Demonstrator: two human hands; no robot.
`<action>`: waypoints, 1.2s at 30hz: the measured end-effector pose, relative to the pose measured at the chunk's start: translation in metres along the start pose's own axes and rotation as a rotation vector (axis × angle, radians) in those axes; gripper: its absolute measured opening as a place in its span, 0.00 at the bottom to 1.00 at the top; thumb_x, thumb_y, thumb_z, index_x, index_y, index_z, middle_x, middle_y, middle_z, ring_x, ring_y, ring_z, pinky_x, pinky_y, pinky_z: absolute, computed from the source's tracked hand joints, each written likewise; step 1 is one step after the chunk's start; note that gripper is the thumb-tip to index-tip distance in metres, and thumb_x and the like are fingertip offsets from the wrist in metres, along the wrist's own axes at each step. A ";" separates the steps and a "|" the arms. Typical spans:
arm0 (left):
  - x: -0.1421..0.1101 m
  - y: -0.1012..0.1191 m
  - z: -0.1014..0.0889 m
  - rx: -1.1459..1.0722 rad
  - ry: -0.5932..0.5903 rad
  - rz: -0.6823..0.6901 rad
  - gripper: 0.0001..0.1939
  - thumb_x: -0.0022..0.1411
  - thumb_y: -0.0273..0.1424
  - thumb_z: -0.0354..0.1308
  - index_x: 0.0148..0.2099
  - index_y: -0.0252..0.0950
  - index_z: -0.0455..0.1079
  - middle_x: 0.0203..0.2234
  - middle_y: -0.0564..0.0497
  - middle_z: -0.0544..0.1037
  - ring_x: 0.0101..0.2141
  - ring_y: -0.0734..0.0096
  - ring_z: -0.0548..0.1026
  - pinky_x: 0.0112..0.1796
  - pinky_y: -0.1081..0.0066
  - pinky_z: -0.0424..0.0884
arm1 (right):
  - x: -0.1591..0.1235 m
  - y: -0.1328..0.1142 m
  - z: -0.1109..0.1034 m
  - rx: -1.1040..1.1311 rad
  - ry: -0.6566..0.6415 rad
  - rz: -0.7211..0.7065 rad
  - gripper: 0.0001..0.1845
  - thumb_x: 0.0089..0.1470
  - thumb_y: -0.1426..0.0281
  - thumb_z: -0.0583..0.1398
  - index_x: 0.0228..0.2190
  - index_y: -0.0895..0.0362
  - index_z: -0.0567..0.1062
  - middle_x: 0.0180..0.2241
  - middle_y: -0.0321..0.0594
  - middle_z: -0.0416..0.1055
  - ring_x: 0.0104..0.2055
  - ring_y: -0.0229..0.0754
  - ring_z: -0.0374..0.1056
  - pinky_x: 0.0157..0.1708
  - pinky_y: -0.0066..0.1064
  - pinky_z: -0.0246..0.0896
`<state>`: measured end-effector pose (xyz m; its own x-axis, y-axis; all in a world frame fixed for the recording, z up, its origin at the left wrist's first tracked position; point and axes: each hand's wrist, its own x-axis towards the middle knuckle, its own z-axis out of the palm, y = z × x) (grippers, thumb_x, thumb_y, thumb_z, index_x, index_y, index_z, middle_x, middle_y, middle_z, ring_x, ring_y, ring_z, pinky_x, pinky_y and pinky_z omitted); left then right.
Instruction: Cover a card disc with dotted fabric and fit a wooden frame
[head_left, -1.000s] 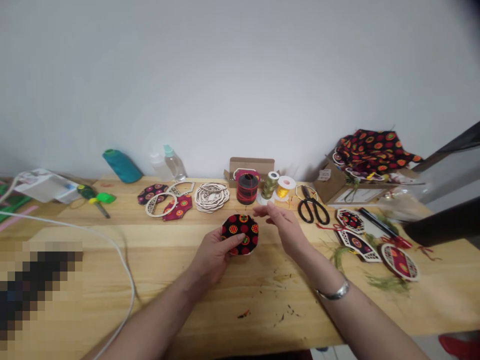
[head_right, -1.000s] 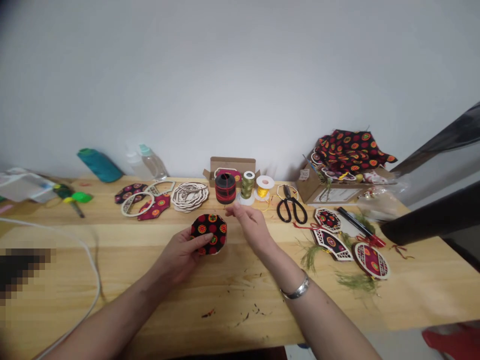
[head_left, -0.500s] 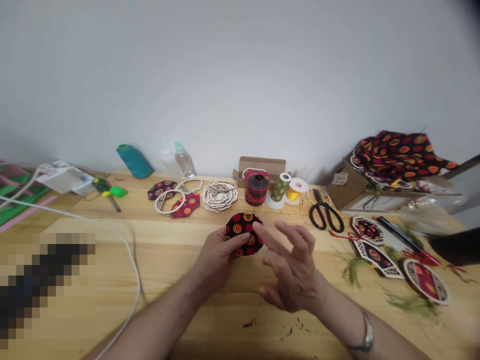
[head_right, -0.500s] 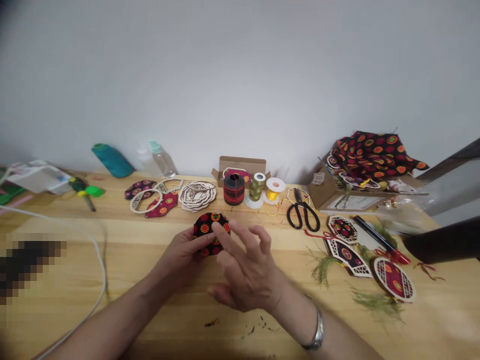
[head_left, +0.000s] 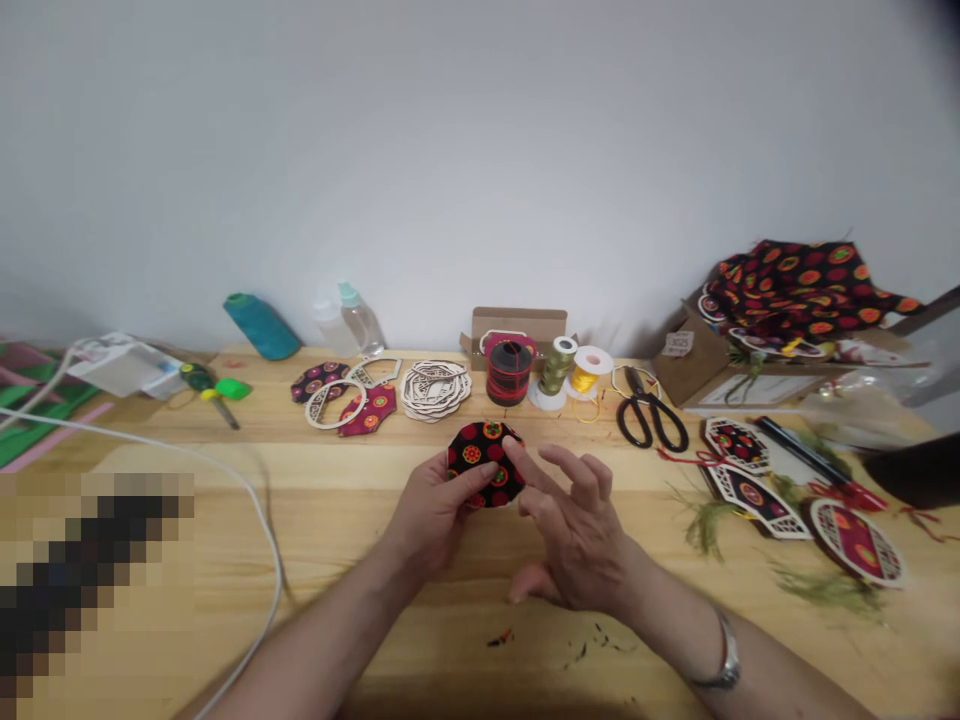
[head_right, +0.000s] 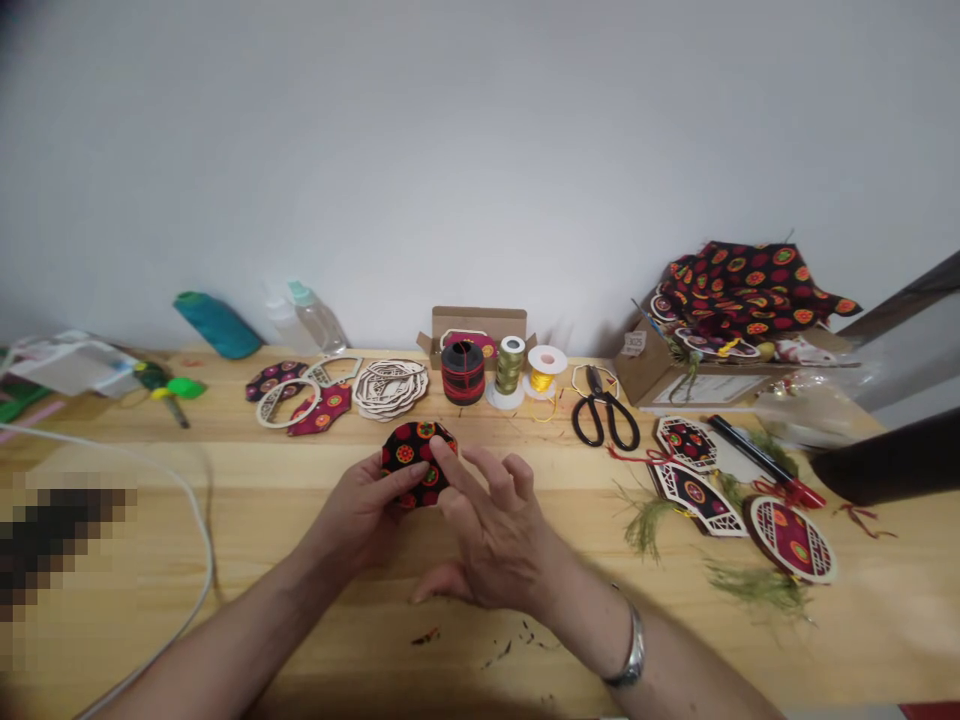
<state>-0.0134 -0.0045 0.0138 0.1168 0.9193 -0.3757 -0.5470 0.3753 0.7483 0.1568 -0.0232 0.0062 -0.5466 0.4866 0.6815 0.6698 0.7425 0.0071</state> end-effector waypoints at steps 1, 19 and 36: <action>0.000 0.000 0.000 0.003 -0.001 0.003 0.17 0.43 0.26 0.72 0.39 0.31 0.78 0.32 0.46 0.83 0.30 0.69 0.79 0.34 0.72 0.75 | 0.000 0.000 0.000 0.001 -0.013 0.000 0.33 0.58 0.42 0.40 0.33 0.55 0.68 0.55 0.52 0.69 0.56 0.53 0.54 0.50 0.44 0.47; 0.000 0.002 0.000 -0.014 0.015 -0.018 0.14 0.44 0.24 0.71 0.37 0.31 0.78 0.31 0.46 0.83 0.30 0.68 0.81 0.33 0.74 0.75 | 0.002 0.006 -0.002 -0.035 0.119 0.090 0.28 0.61 0.46 0.39 0.35 0.54 0.65 0.54 0.53 0.69 0.56 0.53 0.54 0.49 0.46 0.46; 0.001 0.003 -0.002 -0.035 0.015 -0.030 0.13 0.47 0.24 0.69 0.38 0.31 0.77 0.31 0.45 0.83 0.30 0.68 0.81 0.32 0.74 0.75 | 0.000 0.007 0.001 -0.008 0.088 0.108 0.28 0.62 0.48 0.40 0.32 0.55 0.67 0.54 0.55 0.69 0.56 0.55 0.55 0.49 0.46 0.48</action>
<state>-0.0164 -0.0026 0.0141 0.1208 0.9058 -0.4062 -0.5723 0.3979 0.7171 0.1610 -0.0174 0.0051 -0.4253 0.5205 0.7404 0.7264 0.6843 -0.0638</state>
